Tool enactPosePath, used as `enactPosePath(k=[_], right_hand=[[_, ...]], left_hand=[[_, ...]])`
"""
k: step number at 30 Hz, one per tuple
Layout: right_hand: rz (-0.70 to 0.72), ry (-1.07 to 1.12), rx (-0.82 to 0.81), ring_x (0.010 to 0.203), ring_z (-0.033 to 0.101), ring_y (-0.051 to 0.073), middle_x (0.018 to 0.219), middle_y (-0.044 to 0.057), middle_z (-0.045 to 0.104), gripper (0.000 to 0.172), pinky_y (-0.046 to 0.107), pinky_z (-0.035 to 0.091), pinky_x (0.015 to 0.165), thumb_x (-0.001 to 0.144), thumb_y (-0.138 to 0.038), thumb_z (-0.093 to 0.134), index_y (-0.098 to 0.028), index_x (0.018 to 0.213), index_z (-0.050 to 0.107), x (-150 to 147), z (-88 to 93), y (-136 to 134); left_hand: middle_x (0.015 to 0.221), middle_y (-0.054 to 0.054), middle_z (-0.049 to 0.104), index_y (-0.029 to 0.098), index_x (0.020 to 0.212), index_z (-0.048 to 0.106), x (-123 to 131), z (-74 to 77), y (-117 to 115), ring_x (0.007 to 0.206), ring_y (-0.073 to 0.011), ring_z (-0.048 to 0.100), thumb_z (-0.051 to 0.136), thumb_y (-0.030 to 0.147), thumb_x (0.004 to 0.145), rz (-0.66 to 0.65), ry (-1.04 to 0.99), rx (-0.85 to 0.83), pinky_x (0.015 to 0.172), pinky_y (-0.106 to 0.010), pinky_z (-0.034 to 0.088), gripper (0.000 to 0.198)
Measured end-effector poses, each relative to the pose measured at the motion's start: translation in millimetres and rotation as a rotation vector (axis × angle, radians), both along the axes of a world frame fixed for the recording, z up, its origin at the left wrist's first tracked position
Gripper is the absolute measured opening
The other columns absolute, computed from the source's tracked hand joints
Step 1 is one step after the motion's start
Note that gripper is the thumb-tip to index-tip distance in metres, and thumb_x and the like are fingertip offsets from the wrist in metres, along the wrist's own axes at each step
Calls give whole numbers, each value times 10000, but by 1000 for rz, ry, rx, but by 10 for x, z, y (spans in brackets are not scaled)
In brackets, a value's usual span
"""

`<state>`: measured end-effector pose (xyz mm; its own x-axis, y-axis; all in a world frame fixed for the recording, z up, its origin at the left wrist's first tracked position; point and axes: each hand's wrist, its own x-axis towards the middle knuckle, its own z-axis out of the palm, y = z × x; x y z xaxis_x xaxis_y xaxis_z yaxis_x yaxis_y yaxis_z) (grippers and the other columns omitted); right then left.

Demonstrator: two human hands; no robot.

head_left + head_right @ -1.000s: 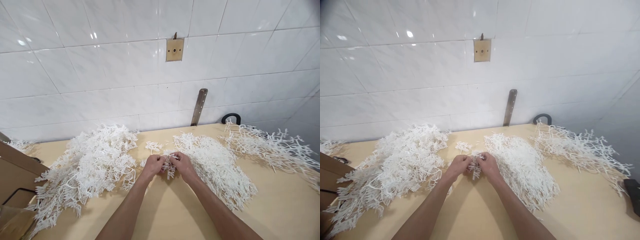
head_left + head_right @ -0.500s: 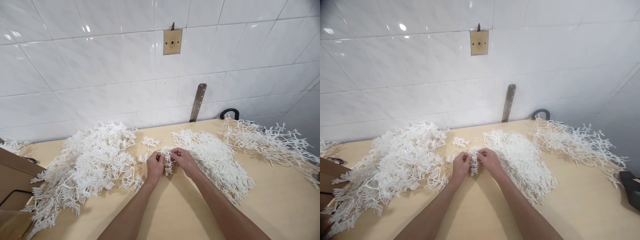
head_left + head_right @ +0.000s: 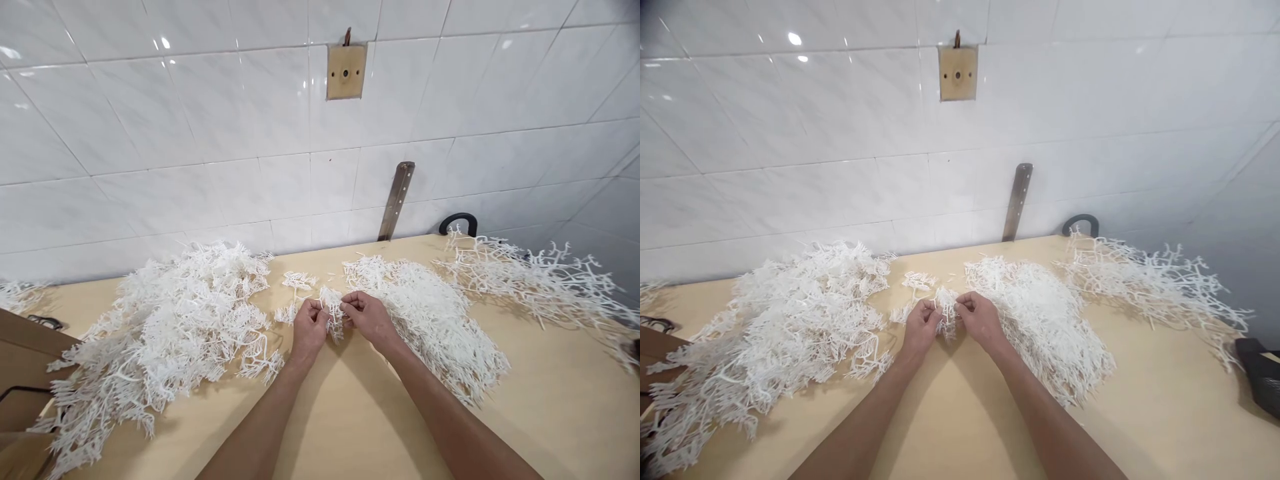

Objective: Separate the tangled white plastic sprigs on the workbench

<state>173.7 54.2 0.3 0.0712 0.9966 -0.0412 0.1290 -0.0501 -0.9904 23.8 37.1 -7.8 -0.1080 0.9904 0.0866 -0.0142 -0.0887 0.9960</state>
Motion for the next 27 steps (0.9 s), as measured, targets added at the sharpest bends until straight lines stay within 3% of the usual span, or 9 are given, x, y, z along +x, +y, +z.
enactPosePath(k=[4,9,12,16,21,27], right_hand=[[46,42,-7,604,668,166,710,8,675,157,318,606,579,736,-290,683,-202,857,634,35,-31,27],[38,36,-25,610,661,168,697,15,673,174,307,585,573,744,-308,700,-195,851,622,49,-77,45],[33,79,-44,627,654,167,702,27,669,219,301,573,583,786,-387,686,-190,846,610,37,-54,26],[157,72,-66,631,627,151,764,38,668,346,276,533,558,842,-526,619,-188,914,606,35,0,-24],[329,138,-99,642,598,134,738,13,657,368,270,513,598,754,-408,739,-174,992,583,34,33,-61],[209,108,-91,661,626,146,749,12,659,335,285,523,613,682,-314,770,-171,940,613,19,39,-50]], left_hand=[[690,-4,632,192,794,534,-7,-3,17,578,-119,541,672,337,765,-16,-84,-24,554,-231,403,202],[630,36,571,205,798,494,-8,31,2,522,-102,492,655,350,786,-18,-129,-66,514,-218,370,216],[599,62,525,220,824,466,-9,42,-9,495,-98,461,645,356,800,-38,-137,-81,494,-214,355,226],[583,70,487,221,809,458,-18,15,4,502,-96,444,643,380,811,-34,-112,-36,504,-212,358,244],[617,47,536,212,800,475,-30,-10,36,538,-107,489,635,433,819,-4,-139,-44,541,-228,404,274],[660,19,589,198,806,514,-38,27,41,557,-111,524,627,445,823,32,-190,-124,547,-234,420,271]])
